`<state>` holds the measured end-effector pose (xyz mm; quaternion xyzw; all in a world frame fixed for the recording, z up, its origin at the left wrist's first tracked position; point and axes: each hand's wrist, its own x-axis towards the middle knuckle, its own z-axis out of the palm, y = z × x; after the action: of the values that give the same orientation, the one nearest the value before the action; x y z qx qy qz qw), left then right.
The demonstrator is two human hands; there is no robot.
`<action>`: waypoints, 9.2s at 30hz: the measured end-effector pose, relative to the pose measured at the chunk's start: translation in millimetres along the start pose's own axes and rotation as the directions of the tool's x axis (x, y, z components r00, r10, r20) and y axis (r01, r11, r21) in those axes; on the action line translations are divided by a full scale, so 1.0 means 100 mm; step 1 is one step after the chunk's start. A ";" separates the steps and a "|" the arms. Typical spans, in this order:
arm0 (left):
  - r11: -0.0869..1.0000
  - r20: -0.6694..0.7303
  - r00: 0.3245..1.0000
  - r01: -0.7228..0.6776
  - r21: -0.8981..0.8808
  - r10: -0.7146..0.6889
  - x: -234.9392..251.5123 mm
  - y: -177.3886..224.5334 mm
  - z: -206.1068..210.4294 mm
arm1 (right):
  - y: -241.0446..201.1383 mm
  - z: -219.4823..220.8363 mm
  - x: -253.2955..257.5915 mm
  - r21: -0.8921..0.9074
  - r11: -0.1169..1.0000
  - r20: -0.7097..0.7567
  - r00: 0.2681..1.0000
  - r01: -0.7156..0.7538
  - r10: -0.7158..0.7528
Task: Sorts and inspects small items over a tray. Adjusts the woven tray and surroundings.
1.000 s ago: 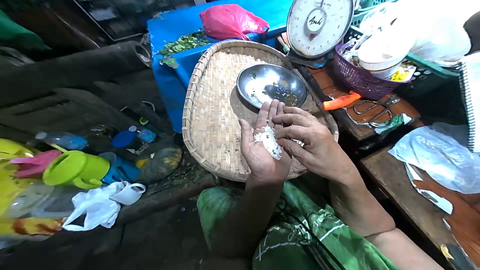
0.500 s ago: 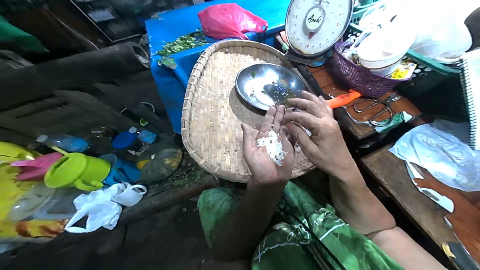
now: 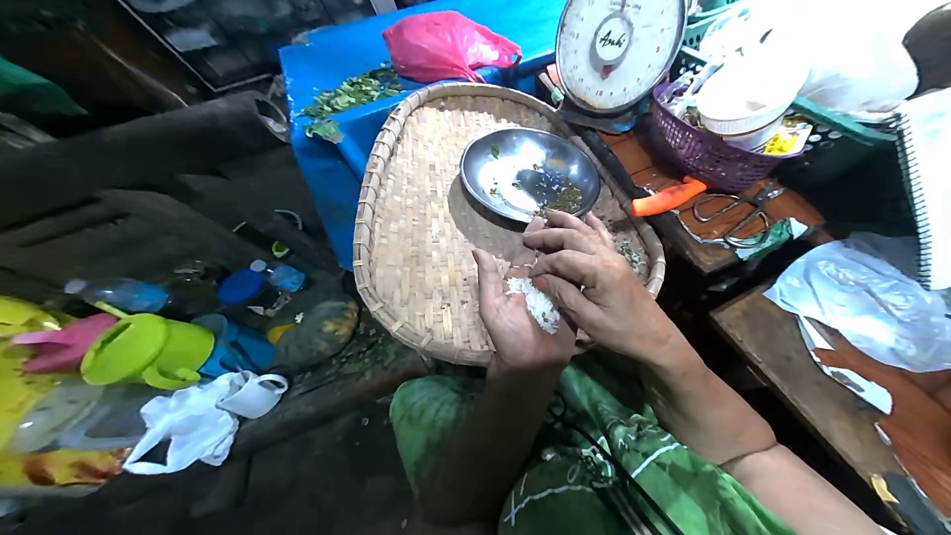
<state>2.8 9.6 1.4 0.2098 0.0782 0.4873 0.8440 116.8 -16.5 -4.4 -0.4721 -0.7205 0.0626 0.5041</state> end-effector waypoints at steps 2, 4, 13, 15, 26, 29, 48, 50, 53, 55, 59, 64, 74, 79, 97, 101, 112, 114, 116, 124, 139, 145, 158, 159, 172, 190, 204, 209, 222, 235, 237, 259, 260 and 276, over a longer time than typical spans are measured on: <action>1.000 0.006 1.000 -0.005 -0.022 0.005 0.01 0.00 -0.01 | 0.01 -0.03 0.01 0.022 1.000 -0.031 0.999 -0.007 0.007; 0.999 -0.020 1.000 -0.019 -0.037 0.019 0.02 0.01 0.02 | 0.03 -0.10 0.01 0.014 1.000 -0.062 0.998 -0.009 0.010; 0.987 -0.040 0.986 -0.161 -0.022 0.160 0.07 0.26 0.10 | -0.05 -0.31 -0.02 -0.055 0.998 -0.127 0.992 -0.029 0.021; 0.987 -0.027 0.987 -0.162 -0.020 0.161 0.07 0.25 0.07 | -0.12 -0.26 -0.04 0.038 0.999 -0.067 0.997 0.036 -0.033; 0.994 0.021 0.994 -0.105 0.036 0.105 0.04 0.19 0.02 | -0.13 -0.08 -0.04 0.083 0.994 0.064 0.995 0.066 -0.072; 0.994 0.040 0.993 -0.110 0.029 0.108 0.06 0.17 0.00 | -0.12 -0.05 -0.05 0.050 0.997 0.080 0.995 0.061 -0.065; 0.998 0.013 0.998 -0.066 0.002 0.066 0.05 0.17 0.00 | -0.18 -0.20 -0.06 0.040 0.994 0.101 0.989 0.102 -0.105; 0.998 0.025 0.998 -0.058 0.033 0.057 0.04 0.17 -0.02 | -0.17 -0.13 -0.07 0.054 0.993 0.122 0.986 0.104 -0.110; 0.999 -0.012 0.999 -0.052 0.009 0.052 0.04 0.17 -0.01 | -0.16 -0.09 -0.07 0.057 0.994 0.131 0.986 0.097 -0.103; 0.999 -0.028 0.999 -0.042 -0.001 0.042 0.04 0.17 -0.01 | -0.16 -0.08 -0.07 0.052 0.995 0.145 0.985 0.084 -0.091; 0.998 -0.021 0.998 -0.060 0.006 0.060 0.03 0.16 0.00 | -0.15 -0.06 -0.07 0.051 0.996 0.156 0.984 0.073 -0.081; 0.999 -0.003 1.000 -0.031 -0.026 0.031 0.04 0.15 -0.03 | -0.15 -0.02 -0.06 0.075 0.995 0.125 0.989 0.070 -0.079; 0.998 -0.031 0.997 -0.068 -0.013 0.068 0.03 0.16 0.02 | -0.08 -0.18 -0.03 0.054 0.997 -0.013 0.999 0.054 -0.053; 0.993 -0.025 0.998 -0.054 -0.103 0.052 0.04 0.15 0.03 | -0.02 -0.42 -0.04 -0.145 0.989 -0.097 0.995 -0.026 0.012; 0.998 0.052 0.998 0.048 -0.052 -0.045 -0.04 0.12 0.00 | -0.07 -0.06 -0.05 -0.122 0.992 -0.006 0.999 0.031 -0.032; 0.998 0.035 0.998 0.058 -0.025 -0.057 -0.05 0.11 0.00 | -0.06 -0.03 -0.04 -0.124 0.992 -0.015 0.999 0.032 -0.034; 0.988 0.050 0.992 0.118 -0.095 -0.114 -0.02 0.13 0.01 | 0.02 -0.29 0.00 -0.186 0.980 -0.167 0.985 -0.067 0.036; 0.987 0.039 0.992 0.122 -0.106 -0.118 -0.03 0.13 0.01 | 0.03 -0.33 -0.01 -0.200 0.977 -0.177 0.983 -0.079 0.043; 0.988 0.030 0.992 0.122 -0.096 -0.120 -0.03 0.13 0.01 | 0.03 -0.35 -0.02 -0.219 0.972 -0.182 0.982 -0.088 0.048; 0.988 0.070 0.990 0.132 -0.081 -0.126 -0.04 0.14 -0.01 | 0.05 -0.36 -0.02 -0.281 0.954 -0.142 0.987 -0.108 0.070; 0.974 0.059 0.975 0.217 -0.068 -0.213 -0.10 0.12 -0.01 | -0.13 -0.10 -0.03 -0.130 0.987 0.009 0.995 0.096 -0.096; 0.967 0.107 0.964 0.249 -0.060 -0.242 -0.11 0.11 -0.02 | -0.15 -0.07 -0.03 -0.129 0.984 0.057 0.991 0.124 -0.118; 0.986 0.062 0.986 0.156 -0.053 -0.152 -0.07 0.09 0.01 | -0.04 -0.34 -0.02 -0.315 0.949 -0.109 0.994 -0.036 0.002; 0.988 0.054 0.988 0.146 -0.057 -0.143 -0.07 0.09 0.01 | -0.03 -0.36 -0.02 -0.331 0.942 -0.106 0.994 -0.050 0.015; 0.995 0.129 0.987 0.093 0.024 -0.096 -0.11 0.08 -0.04 | -0.15 -0.10 -0.05 -0.148 0.987 0.025 0.998 0.067 -0.064; 0.988 0.097 0.989 0.123 -0.089 -0.114 -0.06 0.09 -0.02 | 0.04 -0.38 -0.02 -0.378 0.921 -0.134 0.990 -0.095 0.047; 0.944 0.075 0.994 -0.046 -0.327 0.075 -0.03 0.19 -0.03 | -0.10 -0.32 -0.04 -0.159 0.987 -0.151 0.988 0.010 -0.034; 0.929 0.121 0.989 -0.035 -0.369 0.085 -0.03 0.18 -0.03 | -0.10 -0.32 -0.05 -0.110 0.992 -0.137 0.988 0.062 -0.076; 0.983 0.089 0.996 0.031 -0.181 -0.015 -0.01 0.13 -0.08 | -0.23 -0.28 -0.11 0.075 0.987 0.055 0.987 0.144 -0.148; 0.984 0.122 0.992 0.057 -0.170 -0.036 -0.08 0.11 -0.08 | -0.18 -0.02 -0.08 -0.012 0.992 0.116 0.986 0.125 -0.123; 0.984 0.089 0.995 0.066 -0.167 -0.052 -0.08 0.11 -0.08 | -0.18 -0.01 -0.07 -0.014 0.992 0.117 0.986 0.125 -0.122; 0.995 0.119 0.993 0.036 -0.091 -0.026 -0.06 0.11 -0.11 | -0.16 -0.01 -0.07 0.008 0.996 0.111 0.989 0.093 -0.093; 0.994 0.126 0.992 0.046 -0.101 -0.034 -0.07 0.11 -0.10 | -0.16 -0.01 -0.07 0.019 0.996 0.094 0.991 0.093 -0.094; 0.985 0.064 0.998 0.028 -0.172 -0.018 -0.03 0.11 -0.05 | -0.13 -0.41 -0.08 -0.065 0.997 -0.036 0.998 0.048 -0.051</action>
<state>-9.1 13.2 1.5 0.1501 0.0118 0.4756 0.8667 141.9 -45.2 17.6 -0.4711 -0.7241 0.0181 0.5034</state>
